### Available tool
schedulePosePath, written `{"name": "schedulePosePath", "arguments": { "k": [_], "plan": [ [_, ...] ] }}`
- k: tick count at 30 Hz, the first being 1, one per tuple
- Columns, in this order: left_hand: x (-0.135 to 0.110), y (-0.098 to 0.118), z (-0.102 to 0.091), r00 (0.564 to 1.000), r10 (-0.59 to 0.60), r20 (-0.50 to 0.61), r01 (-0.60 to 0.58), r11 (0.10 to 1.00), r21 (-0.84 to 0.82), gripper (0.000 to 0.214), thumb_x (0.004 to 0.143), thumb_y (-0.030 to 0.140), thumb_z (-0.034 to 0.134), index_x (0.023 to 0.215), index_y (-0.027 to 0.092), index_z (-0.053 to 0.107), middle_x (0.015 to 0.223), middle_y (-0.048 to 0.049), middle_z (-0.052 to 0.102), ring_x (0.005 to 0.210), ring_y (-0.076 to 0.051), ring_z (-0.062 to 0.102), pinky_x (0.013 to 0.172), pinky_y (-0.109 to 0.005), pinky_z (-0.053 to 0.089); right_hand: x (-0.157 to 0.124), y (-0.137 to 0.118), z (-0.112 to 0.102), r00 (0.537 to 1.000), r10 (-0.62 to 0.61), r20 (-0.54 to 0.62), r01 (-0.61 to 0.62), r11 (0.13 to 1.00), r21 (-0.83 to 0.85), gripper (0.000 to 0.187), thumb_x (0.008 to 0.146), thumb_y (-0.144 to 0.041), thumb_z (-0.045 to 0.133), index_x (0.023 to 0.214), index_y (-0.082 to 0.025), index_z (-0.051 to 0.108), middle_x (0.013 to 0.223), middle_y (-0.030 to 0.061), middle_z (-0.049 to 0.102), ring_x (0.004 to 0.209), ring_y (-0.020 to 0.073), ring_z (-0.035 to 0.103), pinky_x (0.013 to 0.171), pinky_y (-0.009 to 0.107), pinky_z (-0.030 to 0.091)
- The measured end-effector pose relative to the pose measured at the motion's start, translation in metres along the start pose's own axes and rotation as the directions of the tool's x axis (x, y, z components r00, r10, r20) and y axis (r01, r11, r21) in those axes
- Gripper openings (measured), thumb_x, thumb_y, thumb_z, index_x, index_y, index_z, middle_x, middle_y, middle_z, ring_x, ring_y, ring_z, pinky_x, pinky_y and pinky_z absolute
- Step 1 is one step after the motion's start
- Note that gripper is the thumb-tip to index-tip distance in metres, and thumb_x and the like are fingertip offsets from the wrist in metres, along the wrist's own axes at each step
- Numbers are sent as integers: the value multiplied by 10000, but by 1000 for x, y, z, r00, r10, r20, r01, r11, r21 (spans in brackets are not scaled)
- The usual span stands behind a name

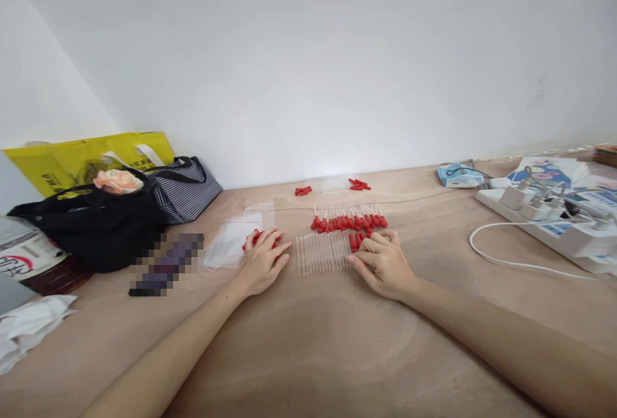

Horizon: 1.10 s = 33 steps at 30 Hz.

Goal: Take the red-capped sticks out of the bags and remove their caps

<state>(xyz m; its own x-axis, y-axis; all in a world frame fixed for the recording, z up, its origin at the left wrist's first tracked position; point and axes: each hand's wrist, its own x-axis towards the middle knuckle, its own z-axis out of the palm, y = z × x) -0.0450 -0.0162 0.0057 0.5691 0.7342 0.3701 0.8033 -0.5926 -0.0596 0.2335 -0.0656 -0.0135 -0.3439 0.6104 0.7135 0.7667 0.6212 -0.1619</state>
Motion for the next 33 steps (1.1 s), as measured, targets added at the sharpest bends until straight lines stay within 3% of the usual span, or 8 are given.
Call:
{"name": "schedulePosePath", "arguments": {
  "k": [6,11,15,24,29,33],
  "plan": [
    [36,15,-13,992,-125,-31,124,991,-48,215,799,338,443,906,203,572,961,-49,596,941,-211,496,833,-402,294,0,-1,1,1000,7,-11,-7,1000,27,341,840,-282,431,560,-174,592,590,-6,525,636,100,393,777,337,212],
    [85,34,-4,994,-56,91,66,992,-109,185,752,283,479,897,208,566,962,-22,609,952,-198,512,868,-362,308,1,-1,0,1000,-2,-24,2,1000,12,335,833,-285,442,557,-175,596,574,-7,513,633,104,386,776,341,210],
    [106,34,9,984,-42,171,64,990,-122,264,667,199,521,921,224,589,923,-23,612,877,-196,543,811,-316,375,1,-1,0,1000,-17,-25,17,1000,1,334,831,-287,446,558,-177,603,564,-6,502,633,106,381,770,339,212],
    [111,23,22,977,-89,193,126,973,-193,211,629,146,491,814,192,583,782,-15,621,703,-156,561,631,-247,420,1,0,3,999,-23,-36,23,1000,15,308,816,-292,469,565,-183,609,567,-12,506,628,101,386,785,343,215],
    [110,24,28,979,-172,108,193,954,-230,91,667,184,500,720,176,575,678,-12,614,636,-149,559,596,-246,421,1,0,2,999,-15,-42,16,1000,14,295,812,-292,474,570,-186,605,575,-15,510,629,101,391,790,349,222],
    [103,25,23,962,-275,-12,263,932,-250,113,696,143,458,741,165,559,717,-28,616,657,-149,564,611,-253,429,0,-1,3,999,-17,-46,18,1000,22,286,811,-289,473,578,-193,607,569,-16,509,622,102,407,796,355,230]
  ]
}}
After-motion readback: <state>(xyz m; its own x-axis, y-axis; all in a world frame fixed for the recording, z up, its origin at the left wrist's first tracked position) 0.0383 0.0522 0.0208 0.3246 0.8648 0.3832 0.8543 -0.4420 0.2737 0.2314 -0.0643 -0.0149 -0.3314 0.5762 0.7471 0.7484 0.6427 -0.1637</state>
